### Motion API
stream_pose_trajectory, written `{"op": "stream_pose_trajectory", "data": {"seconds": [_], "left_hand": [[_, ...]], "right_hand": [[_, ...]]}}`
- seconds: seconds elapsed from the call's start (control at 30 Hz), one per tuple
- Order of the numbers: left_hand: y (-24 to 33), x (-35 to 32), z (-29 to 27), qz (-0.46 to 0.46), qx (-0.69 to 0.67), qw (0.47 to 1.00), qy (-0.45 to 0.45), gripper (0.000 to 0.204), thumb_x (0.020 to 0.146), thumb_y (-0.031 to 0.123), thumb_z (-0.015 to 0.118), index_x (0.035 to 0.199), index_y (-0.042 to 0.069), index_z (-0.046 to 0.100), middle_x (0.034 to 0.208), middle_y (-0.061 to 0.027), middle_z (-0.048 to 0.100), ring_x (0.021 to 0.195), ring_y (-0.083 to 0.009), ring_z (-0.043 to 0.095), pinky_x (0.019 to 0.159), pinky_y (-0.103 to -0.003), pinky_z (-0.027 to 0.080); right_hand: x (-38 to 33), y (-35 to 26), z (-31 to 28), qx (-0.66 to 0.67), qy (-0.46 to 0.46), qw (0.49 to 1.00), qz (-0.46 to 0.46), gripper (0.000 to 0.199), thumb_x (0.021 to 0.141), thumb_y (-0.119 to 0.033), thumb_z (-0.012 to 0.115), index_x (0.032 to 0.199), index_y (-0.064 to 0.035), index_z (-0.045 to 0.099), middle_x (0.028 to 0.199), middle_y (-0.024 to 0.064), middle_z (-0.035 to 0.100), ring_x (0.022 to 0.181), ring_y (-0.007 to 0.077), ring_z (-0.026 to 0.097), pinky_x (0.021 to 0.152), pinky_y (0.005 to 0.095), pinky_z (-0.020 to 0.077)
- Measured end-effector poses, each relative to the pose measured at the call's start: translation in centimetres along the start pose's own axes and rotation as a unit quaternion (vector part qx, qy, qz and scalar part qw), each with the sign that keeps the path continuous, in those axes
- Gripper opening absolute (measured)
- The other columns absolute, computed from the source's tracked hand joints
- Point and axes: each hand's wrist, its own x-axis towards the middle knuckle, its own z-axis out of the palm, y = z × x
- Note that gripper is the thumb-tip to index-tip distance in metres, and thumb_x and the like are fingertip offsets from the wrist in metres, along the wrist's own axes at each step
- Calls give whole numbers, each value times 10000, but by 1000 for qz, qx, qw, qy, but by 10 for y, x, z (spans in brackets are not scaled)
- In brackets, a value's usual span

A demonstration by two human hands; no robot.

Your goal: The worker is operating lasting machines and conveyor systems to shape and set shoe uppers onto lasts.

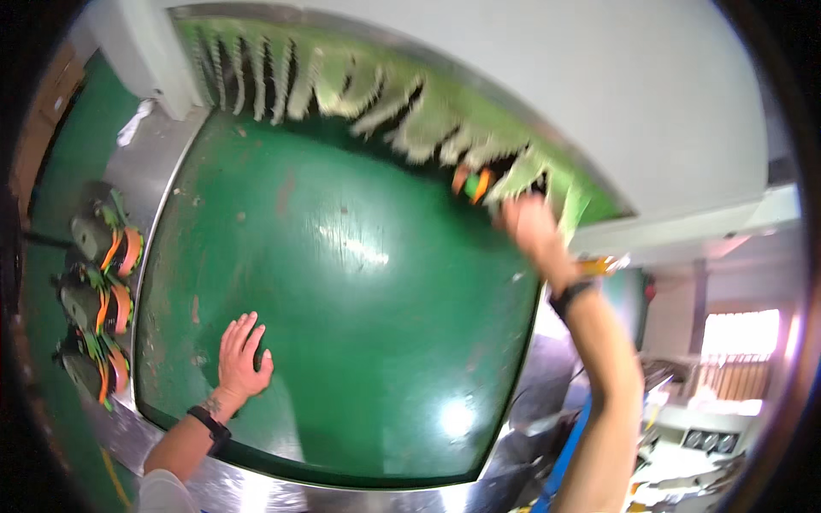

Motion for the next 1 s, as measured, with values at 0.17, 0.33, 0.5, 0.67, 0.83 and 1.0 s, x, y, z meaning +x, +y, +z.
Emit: {"op": "stream_pose_trajectory", "data": {"seconds": [0.17,0.33,0.5,0.67,0.83,1.0], "left_hand": [[-6,-25,-11,-2,-9,999,30,454,760,155,603,1189,14,552,1365,-169,476,1270,-341,445,1086,-492,324],[48,-23,-6,-130,-73,989,-11,542,880,339,583,1277,-15,478,1332,-212,494,1239,-359,481,1072,-462,352],[199,-60,-111,-259,-541,495,-629,904,908,717,276,1394,-39,373,1312,-257,511,1133,-324,578,1010,-416,439],[282,-117,-122,-279,-764,337,-475,626,920,423,443,1316,-61,456,1277,-231,549,1094,-338,596,976,-431,474],[365,-186,-140,-95,-745,452,-482,766,730,384,509,1329,-88,430,1295,-246,528,1127,-362,576,1007,-453,454],[448,-218,-106,20,-717,476,-509,681,691,209,607,1297,-57,446,1230,-194,572,1098,-315,595,945,-425,507]], "right_hand": [[-220,-118,3,301,73,939,148,542,834,-410,692,1115,-5,466,720,183,649,635,357,646,567,434,515],[-435,-184,12,698,139,673,201,439,793,-231,737,1149,-4,615,918,143,706,819,194,690,752,332,533],[-559,-146,-84,436,208,867,-124,477,661,-244,786,1045,-48,582,1098,125,657,943,243,675,675,317,573],[-614,-164,-77,282,440,834,-176,467,748,-167,709,1161,-33,536,1316,192,519,1224,334,507,1025,421,437],[-730,-225,6,748,358,545,121,576,842,-221,683,1301,4,418,1371,191,460,1286,309,442,1088,424,350],[-781,-232,27,850,279,392,213,610,826,-202,729,1306,8,416,1189,116,571,1088,165,527,967,330,428]]}}
